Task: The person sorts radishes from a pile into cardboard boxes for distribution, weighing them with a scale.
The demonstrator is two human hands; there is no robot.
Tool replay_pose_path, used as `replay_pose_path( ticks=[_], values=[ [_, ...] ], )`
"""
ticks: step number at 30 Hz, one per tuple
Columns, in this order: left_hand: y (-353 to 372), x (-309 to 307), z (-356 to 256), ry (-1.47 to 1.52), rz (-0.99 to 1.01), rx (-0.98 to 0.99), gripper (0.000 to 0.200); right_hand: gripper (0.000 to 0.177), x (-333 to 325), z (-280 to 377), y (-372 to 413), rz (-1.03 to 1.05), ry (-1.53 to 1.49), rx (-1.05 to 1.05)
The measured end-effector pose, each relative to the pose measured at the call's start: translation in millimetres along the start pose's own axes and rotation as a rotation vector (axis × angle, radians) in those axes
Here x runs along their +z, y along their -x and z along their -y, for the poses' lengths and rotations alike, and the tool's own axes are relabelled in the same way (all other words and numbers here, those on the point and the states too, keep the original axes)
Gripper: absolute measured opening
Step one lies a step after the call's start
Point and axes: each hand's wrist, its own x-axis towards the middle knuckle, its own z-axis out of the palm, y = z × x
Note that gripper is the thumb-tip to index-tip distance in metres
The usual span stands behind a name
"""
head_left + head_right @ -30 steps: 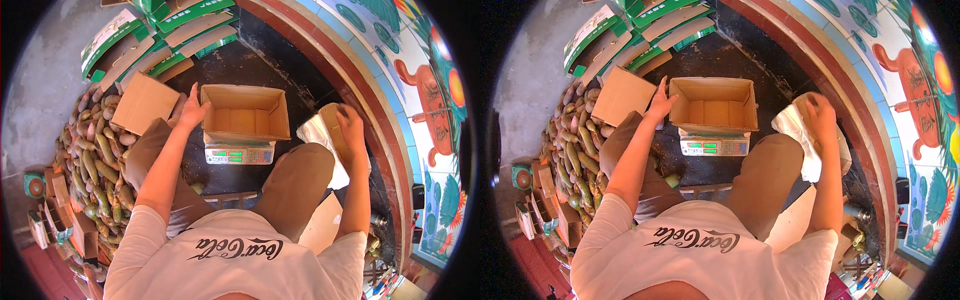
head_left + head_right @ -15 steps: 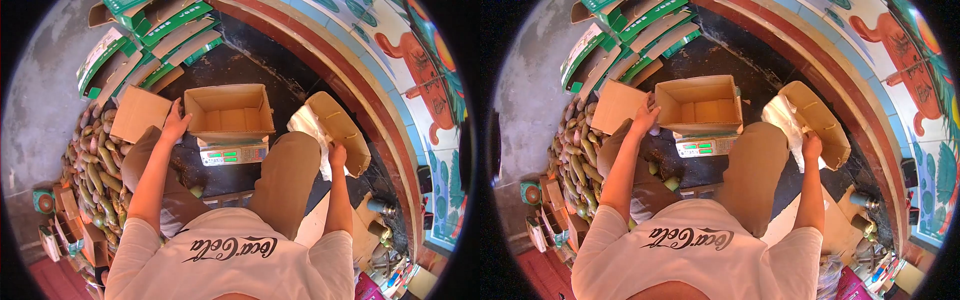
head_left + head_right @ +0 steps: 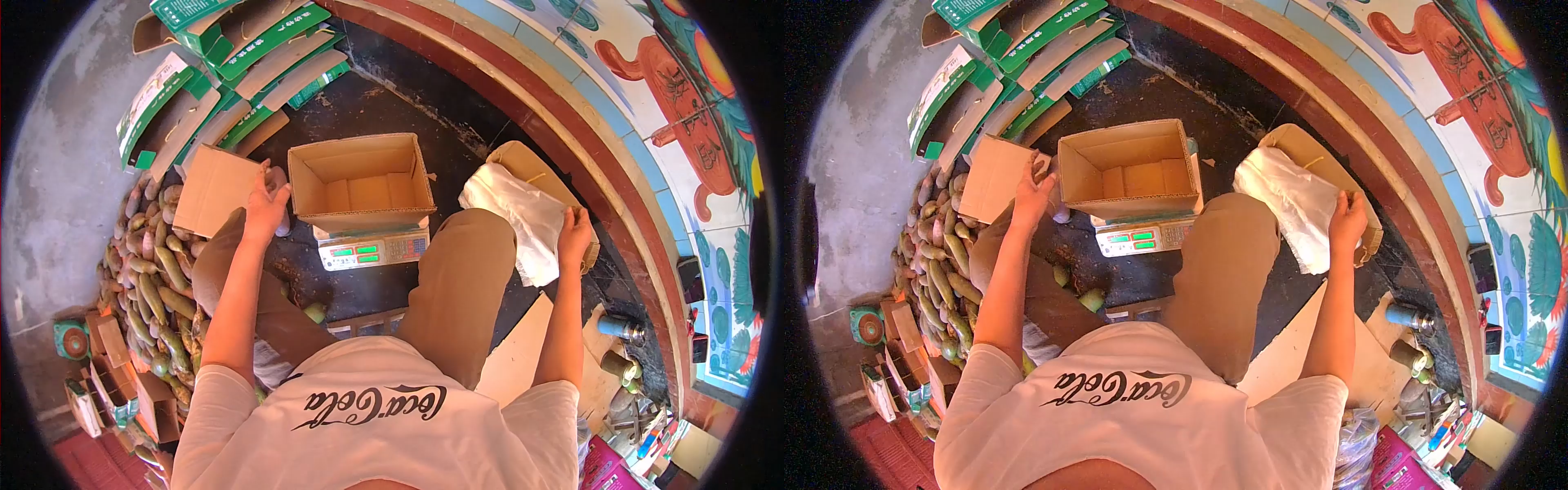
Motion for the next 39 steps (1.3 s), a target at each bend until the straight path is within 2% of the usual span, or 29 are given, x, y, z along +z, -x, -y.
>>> replay_pose_path(
  ticks=[3, 6, 10, 13, 15, 17, 18, 21, 22, 25, 26, 27, 29, 33, 37, 39],
  values=[
    [0.0, 0.8, -15.3, -0.094, -0.100, 0.177, 0.058, 0.017, -28.5, 37.7, -22.2, -0.197, -0.035, -0.056],
    [6.6, 10.4, -67.8, -0.017, -0.106, 0.277, 0.056, 0.020, -44.7, 57.7, -37.8, 0.014, -0.146, 0.045],
    [24.3, 46.9, -151.8, -0.122, 0.070, 0.548, 0.055, 0.018, -63.5, 101.2, -39.9, 0.177, -0.251, 0.027],
    [35.3, 100.4, -197.6, -0.172, 0.220, 0.821, 0.061, 0.014, -66.0, 120.7, -34.1, 0.299, -0.360, -0.064],
    [40.4, 138.5, -222.9, -0.167, 0.325, 0.936, 0.067, 0.013, -63.0, 124.5, -32.3, 0.337, -0.417, -0.124],
    [47.5, 177.0, -233.3, -0.295, 0.385, 1.065, 0.075, 0.013, -64.8, 137.1, -30.3, 0.383, -0.435, -0.125],
    [48.4, 194.3, -233.8, -0.298, 0.337, 1.162, 0.054, 0.011, -63.9, 136.3, -30.4, 0.423, -0.485, -0.107],
    [42.8, 228.4, -233.9, -0.387, 0.498, 1.023, 0.025, 0.010, -67.6, 126.5, -31.2, 0.369, -0.611, -0.039],
    [40.3, 229.4, -235.1, -0.266, 0.402, 1.081, 0.011, 0.014, -66.0, 107.9, -34.3, 0.398, -0.818, 0.107],
    [34.1, 224.9, -239.8, -0.233, 0.431, 0.891, 0.015, 0.030, -47.9, 26.1, -31.5, 0.176, -0.499, 0.008],
    [33.4, 220.6, -241.3, -0.219, 0.415, 0.848, 0.016, 0.046, -42.3, -2.7, -21.8, 0.244, -0.203, -0.013],
    [32.1, 218.7, -240.1, -0.186, 0.419, 0.840, 0.016, 0.051, -32.3, -29.0, -8.6, 0.367, 0.006, -0.003],
    [29.6, 217.0, -238.6, -0.125, 0.424, 0.827, 0.016, 0.050, 18.6, -86.8, 17.1, 0.482, -0.265, 0.001],
    [36.9, 215.5, -239.9, -0.040, 0.462, 0.877, 0.015, 0.045, 79.7, -70.3, 29.0, 0.373, 0.113, -0.053],
    [45.3, 205.8, -249.6, 0.067, 0.435, 0.935, 0.014, 0.043, 110.0, -56.5, 33.9, 0.392, 0.363, -0.085],
    [46.1, 192.8, -253.2, 0.214, 0.395, 0.804, 0.013, 0.043, 116.3, -57.9, 33.4, 0.426, 0.460, -0.092]
  ],
)
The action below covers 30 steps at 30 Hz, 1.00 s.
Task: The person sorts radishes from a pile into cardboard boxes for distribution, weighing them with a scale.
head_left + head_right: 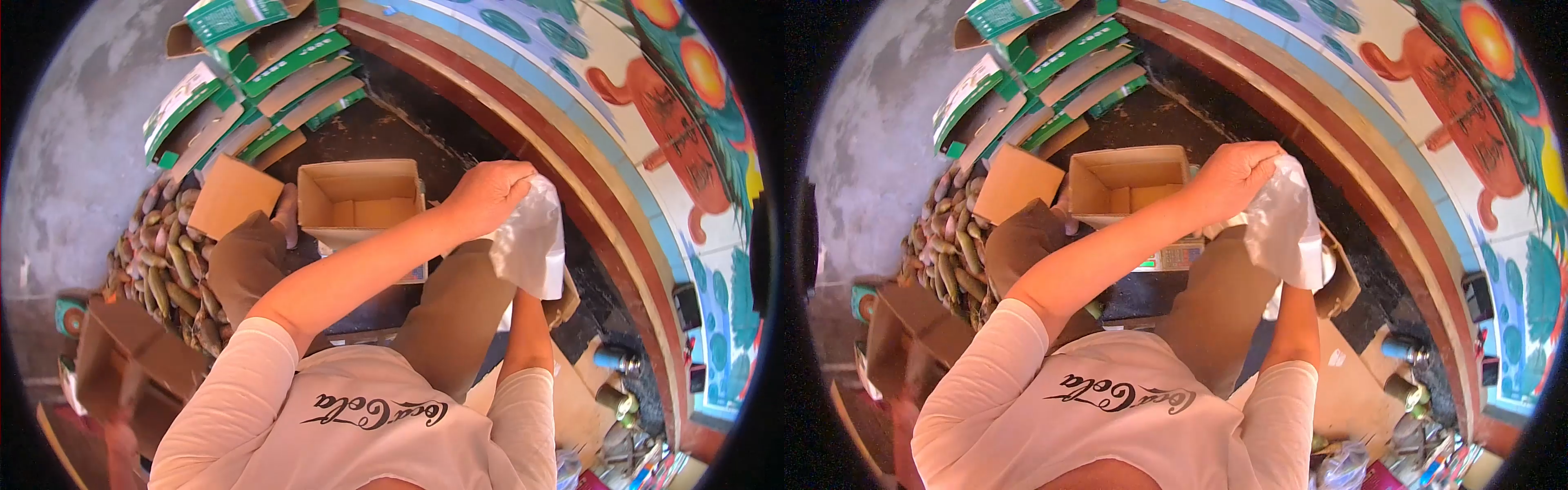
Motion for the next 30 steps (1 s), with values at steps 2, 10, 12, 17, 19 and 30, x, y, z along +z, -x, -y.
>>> replay_pose_path(
  ticks=[2, 10, 12, 17, 19, 30],
  values=[
    [-0.5, -19.5, -14.0, 0.171, -0.059, -0.126, 0.014, 0.042, 1.4, -8.2, -4.0, 0.055, 0.095, 0.012],
    [86.8, -98.9, 12.3, 0.312, -0.260, -0.380, 0.024, 0.042, -15.9, -84.0, -27.7, 0.196, 0.216, 0.192],
    [111.2, -116.8, 16.4, 0.336, -0.351, -0.419, 0.025, 0.044, -28.5, -85.4, -37.2, 0.203, 0.076, 0.287],
    [172.0, -153.3, 52.2, 0.663, -0.684, -0.609, 0.026, 0.054, -78.4, -46.8, -24.8, 0.181, -0.427, 0.156],
    [187.3, -167.1, 52.1, 0.696, -0.757, -0.641, 0.029, 0.055, -87.9, -18.9, 3.7, 0.163, -0.399, -0.111],
    [245.6, -188.2, 64.5, 0.725, -0.850, -0.659, 0.026, 0.058, -54.4, -33.9, 65.0, 0.158, -0.091, -0.093]
  ],
)
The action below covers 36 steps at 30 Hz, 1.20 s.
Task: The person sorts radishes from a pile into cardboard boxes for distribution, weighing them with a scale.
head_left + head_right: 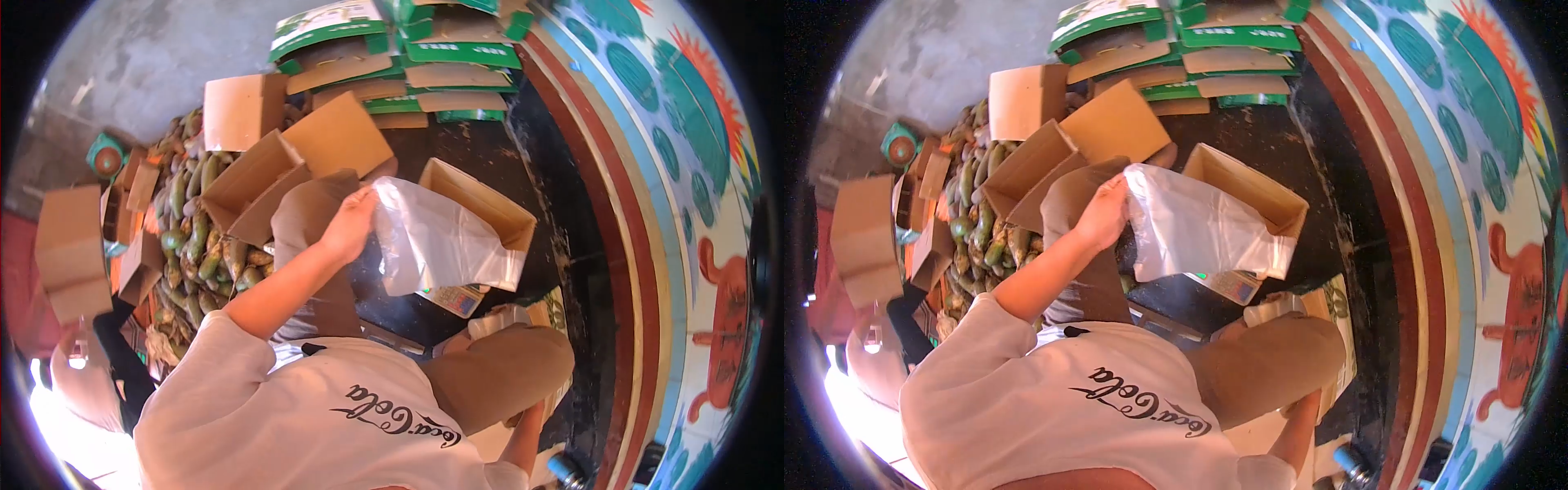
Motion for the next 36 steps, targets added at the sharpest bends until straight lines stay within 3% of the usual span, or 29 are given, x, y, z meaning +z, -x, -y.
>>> replay_pose_path(
  ticks=[5, 7, 8, 11, 13, 14, 15, 16, 17, 20, 24, 25, 29, 32, 33, 36],
  values=[
    [3.1, -12.3, -3.1, -0.021, 0.008, 0.004, 0.025, 0.058, -41.7, -1.7, -6.6, -0.129, -0.923, 0.421],
    [2.6, -16.4, -1.1, -0.051, -0.002, 0.030, 0.025, 0.057, -44.1, -11.8, -2.9, -0.064, -1.100, 0.478],
    [2.7, -18.2, -0.4, -0.065, -0.003, 0.040, 0.025, 0.057, -35.2, -25.4, -0.5, 0.019, -1.076, 0.420],
    [1.9, -19.8, 2.0, -0.107, -0.069, 0.074, 0.028, 0.054, 17.2, -68.4, 13.1, 0.232, -0.560, -0.203],
    [2.6, -27.9, 7.3, -0.228, -0.057, 0.096, 0.035, 0.050, 24.0, -24.9, 31.6, -0.085, -0.256, -0.481],
    [8.7, -22.2, -0.5, -0.355, -0.052, 0.094, 0.037, 0.043, 18.6, -11.6, 40.0, -0.021, -0.049, -0.406],
    [7.5, -25.1, 1.9, -0.295, -0.048, 0.051, 0.039, 0.037, 53.6, -40.0, 39.2, -0.018, 0.092, -0.257],
    [11.2, -13.3, -3.3, -0.195, -0.121, 0.007, 0.034, 0.036, 71.5, -53.5, 33.7, 0.118, 0.096, 0.113],
    [13.6, -6.9, -8.3, -0.229, -0.097, 0.031, 0.035, 0.032, 64.7, -43.2, 31.1, 0.146, 0.266, 0.049],
    [5.3, -18.6, -10.7, -0.171, -0.094, -0.001, 0.033, 0.019, 52.1, -37.8, 18.4, 0.041, 0.283, 0.013],
    [6.8, -12.9, -17.5, -0.091, -0.083, 0.016, 0.033, 0.022, 11.1, -29.4, 3.1, 0.024, 0.315, -0.031],
    [7.3, -12.9, -16.6, -0.083, -0.098, 0.011, 0.033, 0.021, 10.5, -33.2, 5.9, -0.093, 0.235, -0.036],
    [8.8, -9.6, -8.8, -0.013, -0.118, -0.001, 0.034, 0.031, 5.0, -48.0, 18.9, 0.033, 0.259, 0.174],
    [6.1, -11.7, -11.1, -0.022, -0.080, 0.007, 0.035, 0.025, 5.2, -62.8, 35.0, -0.067, 0.327, 0.167],
    [6.7, -10.6, -12.9, -0.033, -0.069, 0.007, 0.035, 0.039, 3.0, -66.9, 35.8, 0.258, 0.427, 0.343],
    [3.7, -12.5, -12.8, 0.018, -0.083, -0.002, 0.036, 0.063, -4.8, -67.4, 53.4, 0.193, 0.377, 0.280]
  ],
)
